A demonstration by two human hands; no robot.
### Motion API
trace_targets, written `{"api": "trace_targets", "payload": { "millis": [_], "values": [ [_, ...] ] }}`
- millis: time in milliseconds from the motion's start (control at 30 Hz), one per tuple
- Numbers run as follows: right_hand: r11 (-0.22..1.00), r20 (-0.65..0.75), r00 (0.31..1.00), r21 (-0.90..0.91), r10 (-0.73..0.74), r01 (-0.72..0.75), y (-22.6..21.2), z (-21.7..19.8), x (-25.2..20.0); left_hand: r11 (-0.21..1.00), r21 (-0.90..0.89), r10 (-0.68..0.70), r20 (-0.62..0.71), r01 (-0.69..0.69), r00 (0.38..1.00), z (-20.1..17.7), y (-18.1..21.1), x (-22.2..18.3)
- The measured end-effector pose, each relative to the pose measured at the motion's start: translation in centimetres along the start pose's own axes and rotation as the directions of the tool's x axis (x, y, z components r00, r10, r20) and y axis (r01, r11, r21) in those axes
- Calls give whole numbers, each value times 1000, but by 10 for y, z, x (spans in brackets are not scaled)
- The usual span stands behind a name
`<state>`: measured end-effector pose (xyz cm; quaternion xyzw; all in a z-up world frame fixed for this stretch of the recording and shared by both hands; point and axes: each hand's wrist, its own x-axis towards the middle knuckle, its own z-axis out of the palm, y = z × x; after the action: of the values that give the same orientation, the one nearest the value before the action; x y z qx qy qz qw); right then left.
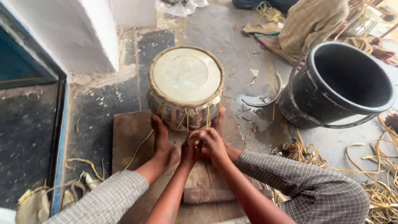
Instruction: The person repairs a drum by hand and using a wooden mallet, tightening the cords around the drum's body and tapping the rim.
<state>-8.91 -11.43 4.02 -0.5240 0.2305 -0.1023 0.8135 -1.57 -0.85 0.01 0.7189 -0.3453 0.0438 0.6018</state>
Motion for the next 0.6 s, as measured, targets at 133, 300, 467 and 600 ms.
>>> {"api": "trace_targets", "payload": {
  "millis": [133,300,467,600],
  "values": [
    [356,-12,765,-890,-644,286,-27,-5,18,978,165,-129,6,126,992,-20,-11,1],
    [408,-80,746,-873,-661,268,-74,34,38,975,217,-57,-5,56,998,-37,-1,2],
    [132,284,663,-854,-692,503,-40,20,41,971,235,-34,-75,50,997,-50,8,5],
    [843,141,978,-498,-152,203,28,-10,25,957,247,-106,-185,151,977,-48,10,2]
  ]
}}
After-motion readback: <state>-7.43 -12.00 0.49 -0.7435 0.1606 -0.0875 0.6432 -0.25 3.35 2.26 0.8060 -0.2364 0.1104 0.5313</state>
